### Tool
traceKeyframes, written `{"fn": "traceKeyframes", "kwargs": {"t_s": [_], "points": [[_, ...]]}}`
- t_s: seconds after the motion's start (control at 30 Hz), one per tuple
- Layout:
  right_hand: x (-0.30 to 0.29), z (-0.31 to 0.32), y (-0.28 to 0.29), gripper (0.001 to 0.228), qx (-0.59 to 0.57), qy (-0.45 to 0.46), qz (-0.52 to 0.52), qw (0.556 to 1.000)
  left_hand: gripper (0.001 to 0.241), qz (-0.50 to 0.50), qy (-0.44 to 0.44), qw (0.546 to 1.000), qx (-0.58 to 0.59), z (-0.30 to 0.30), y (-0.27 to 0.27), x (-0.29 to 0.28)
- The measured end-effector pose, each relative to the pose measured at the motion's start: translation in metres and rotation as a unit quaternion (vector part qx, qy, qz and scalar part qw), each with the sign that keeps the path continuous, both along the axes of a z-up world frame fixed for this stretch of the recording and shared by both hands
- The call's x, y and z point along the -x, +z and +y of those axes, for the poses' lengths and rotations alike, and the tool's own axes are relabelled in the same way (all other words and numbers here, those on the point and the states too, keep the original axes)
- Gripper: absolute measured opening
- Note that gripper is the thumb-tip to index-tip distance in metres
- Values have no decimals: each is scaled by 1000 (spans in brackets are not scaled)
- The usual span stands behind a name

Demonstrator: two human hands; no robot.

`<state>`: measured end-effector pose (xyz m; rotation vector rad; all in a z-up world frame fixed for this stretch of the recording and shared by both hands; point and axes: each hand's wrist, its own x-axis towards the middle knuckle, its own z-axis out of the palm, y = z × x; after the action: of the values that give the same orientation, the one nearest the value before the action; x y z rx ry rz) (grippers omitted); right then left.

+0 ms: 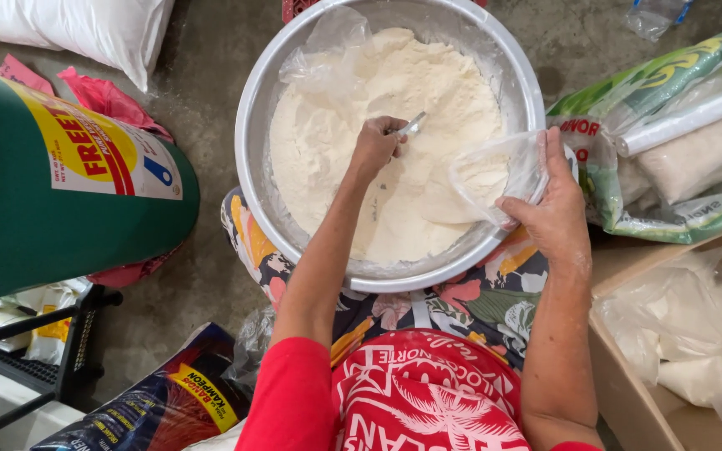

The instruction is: Scooping white powder from a large bowl into small plastic bags for individual packaging.

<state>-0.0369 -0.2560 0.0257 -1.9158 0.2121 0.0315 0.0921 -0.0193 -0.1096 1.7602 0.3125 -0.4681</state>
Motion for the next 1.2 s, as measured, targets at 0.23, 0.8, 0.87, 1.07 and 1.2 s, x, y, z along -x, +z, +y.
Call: {"fn": "traceKeyframes", "kwargs": {"t_s": [0.23, 0.8, 0.87, 1.07, 1.2], "points": [[3, 7, 18, 101, -8, 3, -1, 1000, 26, -64, -65, 996, -18, 6, 77, 25], [13, 4, 18, 96, -121, 42, -46, 991, 28, -377, -362, 678, -517, -30, 132, 99], [12, -8, -2, 97, -127, 47, -32, 990, 27, -405, -338, 669, -524, -27, 150, 104], [9, -6, -5, 101, -158, 56, -6, 986, 37, -287, -313, 806, -412, -2, 151, 79], [10, -6, 0, 98, -143, 54, -14, 988, 37, -257, -164, 880, -365, 37, 89, 34]]}}
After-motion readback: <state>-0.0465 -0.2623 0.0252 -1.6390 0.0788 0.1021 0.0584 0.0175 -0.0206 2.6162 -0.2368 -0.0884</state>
